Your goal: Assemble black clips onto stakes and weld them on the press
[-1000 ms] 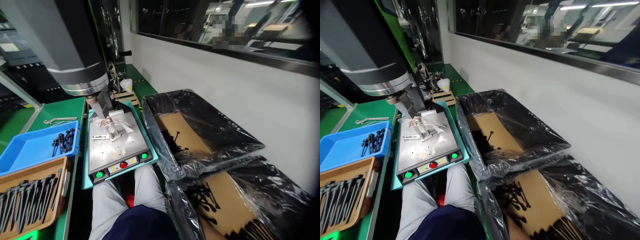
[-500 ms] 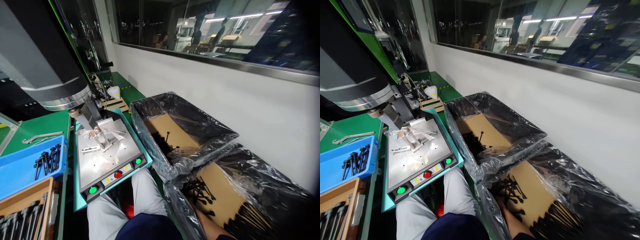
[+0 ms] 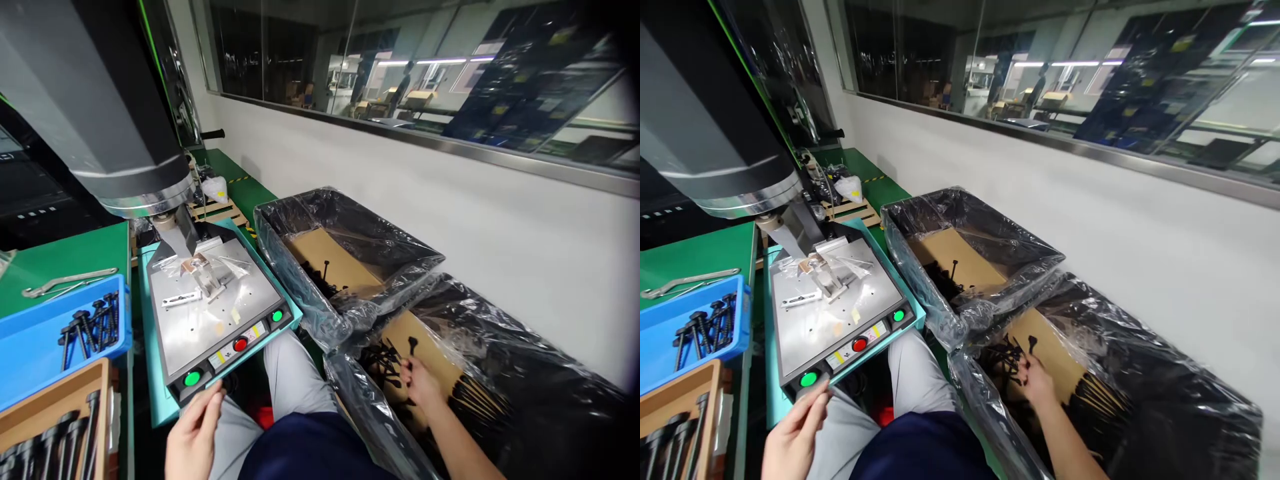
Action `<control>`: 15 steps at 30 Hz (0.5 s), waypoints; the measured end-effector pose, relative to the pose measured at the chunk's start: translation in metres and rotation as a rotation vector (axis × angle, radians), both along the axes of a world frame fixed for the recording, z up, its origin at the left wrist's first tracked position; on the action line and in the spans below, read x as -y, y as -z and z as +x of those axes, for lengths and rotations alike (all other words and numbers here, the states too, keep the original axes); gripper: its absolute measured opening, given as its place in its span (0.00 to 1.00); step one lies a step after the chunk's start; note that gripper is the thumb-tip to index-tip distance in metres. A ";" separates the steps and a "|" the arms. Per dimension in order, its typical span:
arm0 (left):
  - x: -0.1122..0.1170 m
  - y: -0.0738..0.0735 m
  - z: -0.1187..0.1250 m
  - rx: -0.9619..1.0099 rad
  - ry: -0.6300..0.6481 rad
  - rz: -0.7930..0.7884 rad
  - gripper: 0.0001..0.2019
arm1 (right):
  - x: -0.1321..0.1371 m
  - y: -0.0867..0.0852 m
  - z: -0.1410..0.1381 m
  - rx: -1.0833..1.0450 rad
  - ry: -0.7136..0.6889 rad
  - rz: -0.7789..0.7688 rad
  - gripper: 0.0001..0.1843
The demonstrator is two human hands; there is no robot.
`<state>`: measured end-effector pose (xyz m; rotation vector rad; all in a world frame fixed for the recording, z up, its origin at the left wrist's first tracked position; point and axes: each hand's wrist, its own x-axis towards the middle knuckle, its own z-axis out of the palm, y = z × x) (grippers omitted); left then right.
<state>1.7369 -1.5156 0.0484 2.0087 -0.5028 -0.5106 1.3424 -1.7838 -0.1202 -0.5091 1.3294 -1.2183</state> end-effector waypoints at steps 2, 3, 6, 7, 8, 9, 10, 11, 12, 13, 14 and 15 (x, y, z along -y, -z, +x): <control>0.017 0.009 -0.001 -0.115 0.110 -0.040 0.24 | 0.011 -0.032 -0.002 0.048 0.040 -0.020 0.17; 0.024 0.011 -0.001 -0.163 0.136 -0.064 0.24 | 0.015 -0.050 0.001 0.085 0.048 -0.071 0.17; 0.037 0.014 0.000 -0.250 0.146 -0.182 0.23 | 0.014 -0.102 0.029 0.150 -0.035 -0.215 0.21; 0.039 0.015 0.000 -0.266 0.137 -0.221 0.22 | 0.010 -0.116 0.044 0.167 -0.092 -0.247 0.22; 0.040 0.016 0.002 -0.281 0.128 -0.254 0.21 | 0.004 -0.128 0.061 0.182 -0.169 -0.283 0.22; 0.041 0.017 0.003 -0.298 0.123 -0.278 0.21 | -0.003 -0.137 0.080 0.184 -0.254 -0.303 0.22; 0.042 0.018 0.004 -0.318 0.120 -0.294 0.20 | -0.011 -0.144 0.100 0.175 -0.338 -0.319 0.21; 0.043 0.018 0.005 -0.338 0.117 -0.308 0.20 | -0.019 -0.148 0.120 0.157 -0.431 -0.331 0.20; 0.044 0.017 0.005 -0.355 0.111 -0.325 0.20 | -0.028 -0.151 0.140 0.138 -0.539 -0.337 0.19; 0.044 0.016 0.004 -0.371 0.100 -0.348 0.19 | -0.037 -0.152 0.159 0.122 -0.652 -0.352 0.18; 0.045 0.013 0.003 -0.383 0.084 -0.378 0.19 | -0.046 -0.151 0.177 0.103 -0.756 -0.380 0.18; 0.045 0.010 0.001 -0.394 0.068 -0.416 0.19 | -0.055 -0.150 0.193 0.082 -0.851 -0.413 0.18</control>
